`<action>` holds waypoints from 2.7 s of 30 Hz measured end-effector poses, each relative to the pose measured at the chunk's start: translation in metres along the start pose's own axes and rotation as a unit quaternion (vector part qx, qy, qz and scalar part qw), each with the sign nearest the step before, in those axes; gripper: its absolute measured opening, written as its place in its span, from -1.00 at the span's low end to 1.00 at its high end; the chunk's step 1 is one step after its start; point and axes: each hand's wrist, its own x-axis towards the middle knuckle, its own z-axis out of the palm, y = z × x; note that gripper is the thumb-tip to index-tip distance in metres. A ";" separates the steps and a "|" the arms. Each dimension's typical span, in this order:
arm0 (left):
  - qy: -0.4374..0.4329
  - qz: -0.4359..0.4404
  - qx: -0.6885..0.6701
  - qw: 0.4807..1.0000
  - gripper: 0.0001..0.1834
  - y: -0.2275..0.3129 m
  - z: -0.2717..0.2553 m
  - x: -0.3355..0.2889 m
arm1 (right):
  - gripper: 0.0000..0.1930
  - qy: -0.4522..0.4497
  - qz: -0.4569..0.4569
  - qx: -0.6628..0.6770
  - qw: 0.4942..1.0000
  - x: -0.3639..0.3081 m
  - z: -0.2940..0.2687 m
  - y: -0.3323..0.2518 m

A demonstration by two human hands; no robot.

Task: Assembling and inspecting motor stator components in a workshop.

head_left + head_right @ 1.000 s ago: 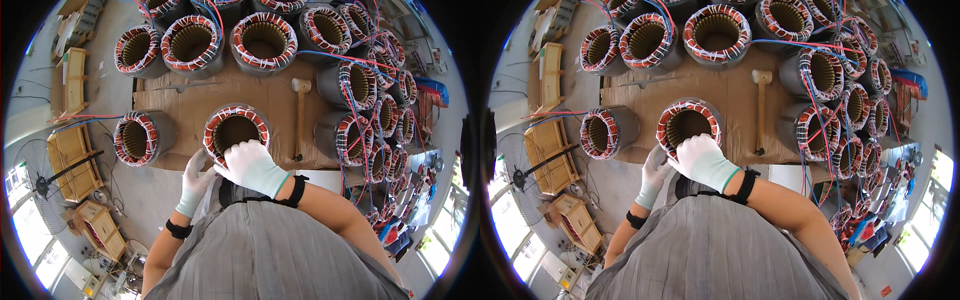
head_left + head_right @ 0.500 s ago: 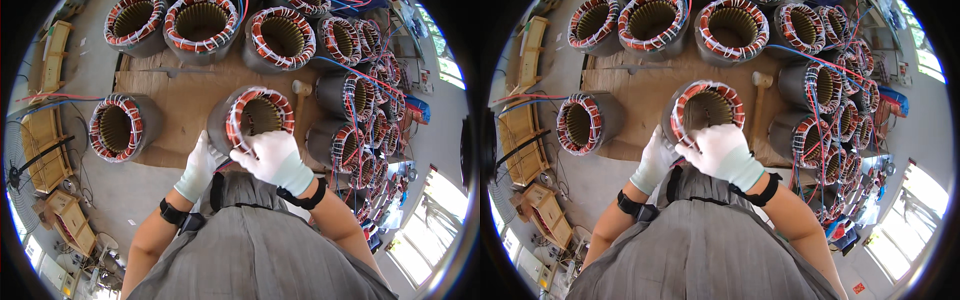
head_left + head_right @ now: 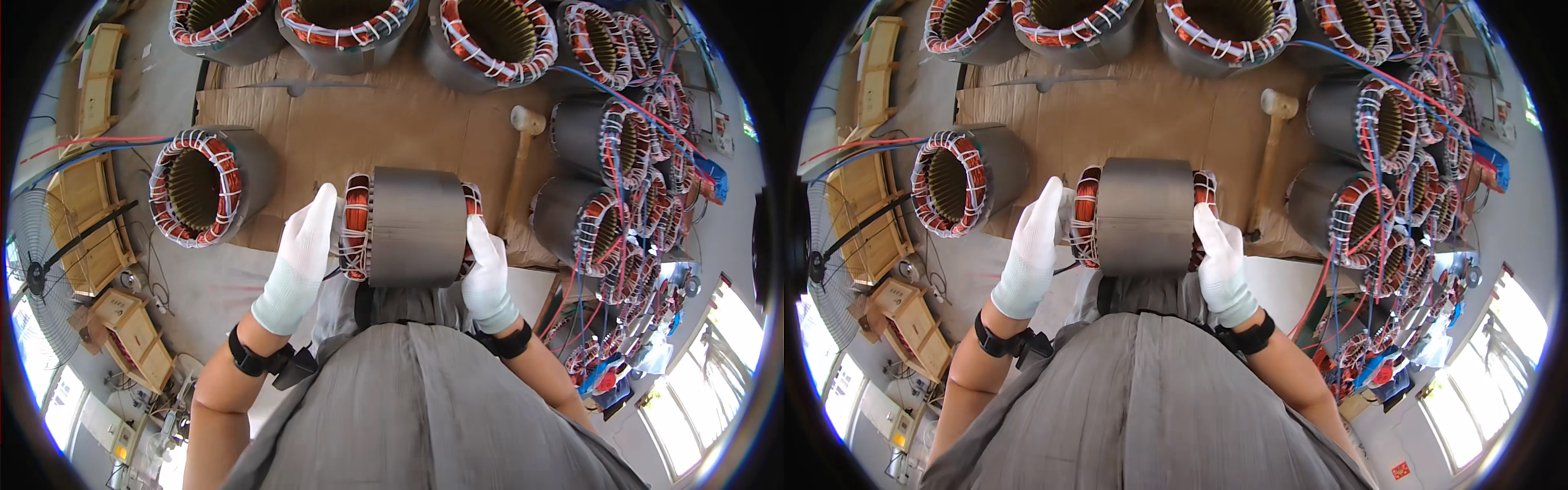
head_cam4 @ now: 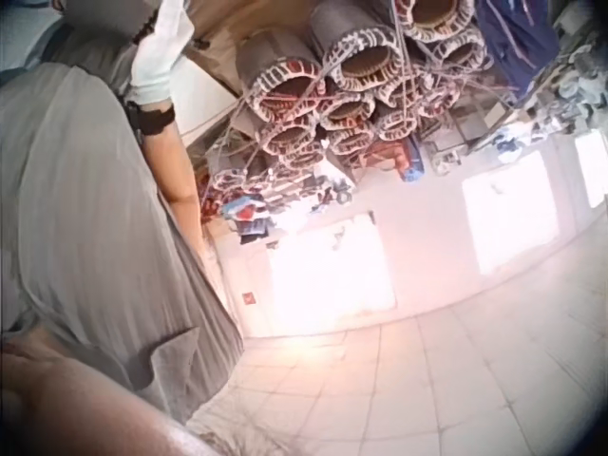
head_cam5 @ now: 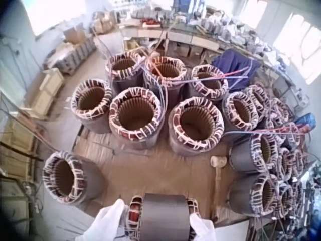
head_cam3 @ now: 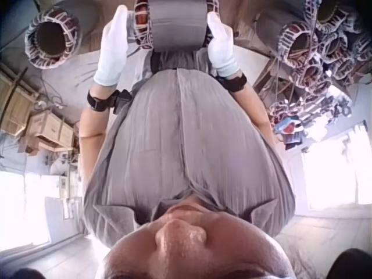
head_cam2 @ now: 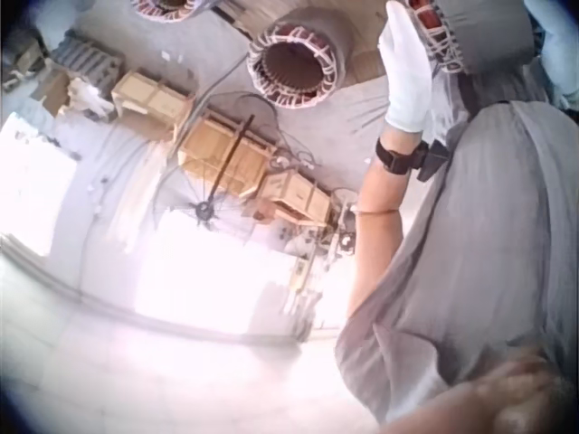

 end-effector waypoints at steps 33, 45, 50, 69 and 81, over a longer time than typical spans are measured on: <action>0.088 0.162 0.165 0.969 -0.48 -0.104 0.003 -0.020 | -0.57 0.001 0.097 0.015 0.995 0.052 0.012 -0.048; 0.071 0.238 0.167 0.954 -0.58 -0.093 0.009 0.005 | -0.52 0.034 0.097 -0.020 0.995 0.059 0.007 -0.050; 0.067 0.185 -0.038 0.980 -0.68 -0.095 0.017 0.008 | -0.55 -0.089 -0.075 0.100 0.988 0.053 -0.018 -0.012; 0.096 0.082 0.090 0.988 -0.64 -0.061 0.023 -0.020 | -0.45 0.011 -0.030 -0.070 0.997 0.000 -0.020 -0.002; 0.138 0.130 0.128 0.974 -0.62 -0.019 0.034 0.014 | -0.51 -0.029 0.015 -0.002 0.999 0.038 -0.011 -0.035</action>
